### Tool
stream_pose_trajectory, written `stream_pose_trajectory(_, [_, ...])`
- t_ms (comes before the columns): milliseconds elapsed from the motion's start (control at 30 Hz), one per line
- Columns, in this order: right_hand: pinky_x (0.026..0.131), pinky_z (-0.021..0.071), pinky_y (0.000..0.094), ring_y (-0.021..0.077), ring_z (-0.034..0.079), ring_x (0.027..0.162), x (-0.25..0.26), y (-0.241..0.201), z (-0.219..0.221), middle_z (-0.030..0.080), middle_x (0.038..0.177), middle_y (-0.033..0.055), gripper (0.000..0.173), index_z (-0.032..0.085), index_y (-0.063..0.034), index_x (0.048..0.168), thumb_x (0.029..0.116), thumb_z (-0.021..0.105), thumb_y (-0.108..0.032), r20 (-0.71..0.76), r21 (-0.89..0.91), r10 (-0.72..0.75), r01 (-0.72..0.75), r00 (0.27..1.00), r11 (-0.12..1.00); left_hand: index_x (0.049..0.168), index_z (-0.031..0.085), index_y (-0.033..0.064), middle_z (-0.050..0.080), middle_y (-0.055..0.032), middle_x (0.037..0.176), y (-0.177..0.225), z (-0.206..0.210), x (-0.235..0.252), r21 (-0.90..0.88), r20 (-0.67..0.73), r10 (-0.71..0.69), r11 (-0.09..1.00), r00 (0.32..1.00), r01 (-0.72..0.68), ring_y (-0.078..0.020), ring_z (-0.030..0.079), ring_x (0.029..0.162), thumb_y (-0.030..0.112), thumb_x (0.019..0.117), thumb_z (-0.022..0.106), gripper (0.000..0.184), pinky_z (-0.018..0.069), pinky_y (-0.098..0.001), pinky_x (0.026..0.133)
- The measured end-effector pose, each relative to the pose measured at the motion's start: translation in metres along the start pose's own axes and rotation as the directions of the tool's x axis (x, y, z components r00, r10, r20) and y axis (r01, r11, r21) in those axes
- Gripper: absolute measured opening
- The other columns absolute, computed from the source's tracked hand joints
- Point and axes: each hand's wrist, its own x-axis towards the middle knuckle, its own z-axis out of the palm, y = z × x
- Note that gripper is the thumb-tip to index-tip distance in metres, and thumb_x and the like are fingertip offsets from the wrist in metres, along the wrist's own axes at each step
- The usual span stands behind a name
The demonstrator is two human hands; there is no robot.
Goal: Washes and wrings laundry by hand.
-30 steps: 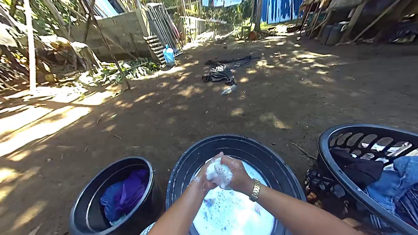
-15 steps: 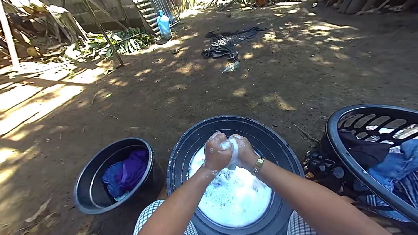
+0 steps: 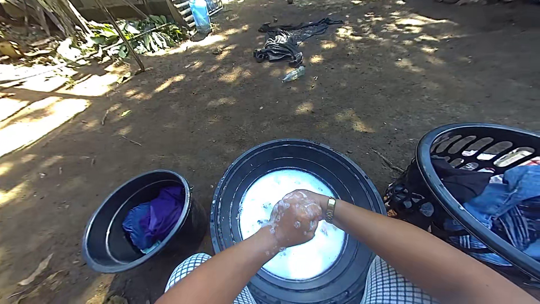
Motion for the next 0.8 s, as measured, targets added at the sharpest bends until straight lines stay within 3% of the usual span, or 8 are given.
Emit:
stream_pose_trajectory(100, [0.071, 0.0519, 0.0269, 0.0084, 0.060, 0.077, 0.020, 0.013, -0.012, 0.060, 0.087, 0.0011, 0.020, 0.060, -0.0063, 0.110, 0.1088, 0.041, -0.013, 0.009, -0.049, -0.044, 0.044, 0.999, 0.998, 0.078, 0.071, 0.0061, 0.075, -0.0098, 0.087, -0.004, -0.001, -0.003, -0.020, 0.068, -0.050, 0.998, 0.996, 0.052, -0.0269, 0.073, 0.090, 0.007, 0.0842, 0.062, 0.011, 0.0593, -0.0413, 0.081])
stream_pose_trajectory(167, [0.075, 0.0529, 0.0308, 0.0106, 0.062, 0.080, 0.015, 0.005, 0.000, 0.064, 0.091, 0.0048, 0.025, 0.063, -0.0011, 0.112, 0.1089, 0.042, -0.015, -0.229, -0.028, -0.145, 0.142, 0.963, 0.989, 0.081, 0.072, 0.0000, 0.075, -0.0154, 0.092, -0.014, -0.010, 0.005, -0.031, 0.088, -0.205, 0.978, 0.975, 0.209, -0.0312, 0.074, 0.092, 0.008, 0.0872, 0.061, 0.015, 0.0594, -0.0473, 0.083])
stream_pose_trajectory(300, [0.078, 0.0528, 0.0364, 0.0164, 0.061, 0.083, 0.021, -0.021, -0.012, 0.063, 0.093, 0.0100, 0.025, 0.063, 0.0014, 0.109, 0.1076, 0.048, -0.018, -0.494, 0.009, -0.278, 0.324, 0.824, 0.946, 0.094, 0.060, -0.0108, 0.061, -0.0274, 0.105, -0.052, -0.022, 0.022, -0.175, 0.128, -0.630, 0.745, 0.766, 0.643, -0.0380, 0.061, 0.102, 0.028, 0.1017, 0.054, 0.040, 0.0478, -0.0538, 0.091])
stream_pose_trajectory(467, [0.077, 0.0527, 0.0352, 0.0165, 0.060, 0.079, -0.017, -0.055, -0.062, 0.062, 0.090, 0.0122, 0.024, 0.059, 0.0036, 0.102, 0.1013, 0.065, -0.020, -0.643, -0.219, -0.380, 0.316, 0.665, 0.923, 0.137, 0.051, -0.0044, 0.047, -0.0320, 0.140, -0.081, -0.031, 0.016, 0.059, 0.409, -0.772, 0.554, 0.486, 0.831, -0.0455, 0.056, 0.121, 0.030, 0.1005, 0.064, 0.052, 0.0456, -0.0606, 0.101])
stream_pose_trajectory(533, [0.080, 0.0522, 0.0421, 0.0231, 0.060, 0.083, -0.039, -0.057, -0.092, 0.063, 0.094, 0.0172, 0.031, 0.061, 0.0058, 0.103, 0.0997, 0.068, -0.024, -0.738, -0.366, -0.469, 0.296, 0.485, 0.882, 0.136, 0.057, 0.0014, 0.048, -0.0278, 0.144, -0.085, -0.034, 0.014, 0.264, 0.547, -0.748, 0.581, 0.377, 0.770, -0.0434, 0.055, 0.126, 0.028, 0.0996, 0.066, 0.046, 0.0452, -0.0602, 0.104])
stream_pose_trajectory(667, [0.081, 0.0560, 0.0484, 0.0274, 0.066, 0.086, -0.093, -0.061, -0.150, 0.066, 0.097, 0.0206, 0.035, 0.062, 0.0084, 0.105, 0.0997, 0.067, -0.026, -0.841, -0.518, -0.539, 0.357, -0.046, 0.778, 0.139, 0.059, 0.0079, 0.053, -0.0224, 0.143, -0.089, -0.042, 0.011, 0.472, 0.734, -0.667, 0.636, 0.128, 0.611, -0.0387, 0.052, 0.133, 0.037, 0.1024, 0.061, 0.047, 0.0403, -0.0590, 0.109])
stream_pose_trajectory(733, [0.085, 0.0551, 0.0495, 0.0284, 0.067, 0.090, -0.115, -0.057, -0.171, 0.067, 0.100, 0.0206, 0.035, 0.064, 0.0072, 0.106, 0.0982, 0.067, -0.027, -0.849, -0.528, -0.467, 0.376, -0.248, 0.761, 0.140, 0.059, 0.0074, 0.058, -0.0220, 0.139, -0.093, -0.043, 0.008, 0.481, 0.760, -0.645, 0.641, 0.080, 0.598, -0.0375, 0.055, 0.130, 0.040, 0.1031, 0.059, 0.049, 0.0401, -0.0589, 0.109])
stream_pose_trajectory(800, [0.087, 0.0531, 0.0507, 0.0292, 0.065, 0.094, -0.133, -0.044, -0.185, 0.065, 0.103, 0.0209, 0.037, 0.063, 0.0064, 0.110, 0.0988, 0.065, -0.029, -0.867, -0.485, -0.365, 0.403, -0.339, 0.776, 0.140, 0.058, 0.0075, 0.060, -0.0215, 0.136, -0.096, -0.043, 0.007, 0.482, 0.760, -0.645, 0.644, 0.083, 0.594, -0.0376, 0.056, 0.128, 0.040, 0.1036, 0.058, 0.048, 0.0400, -0.0596, 0.109])
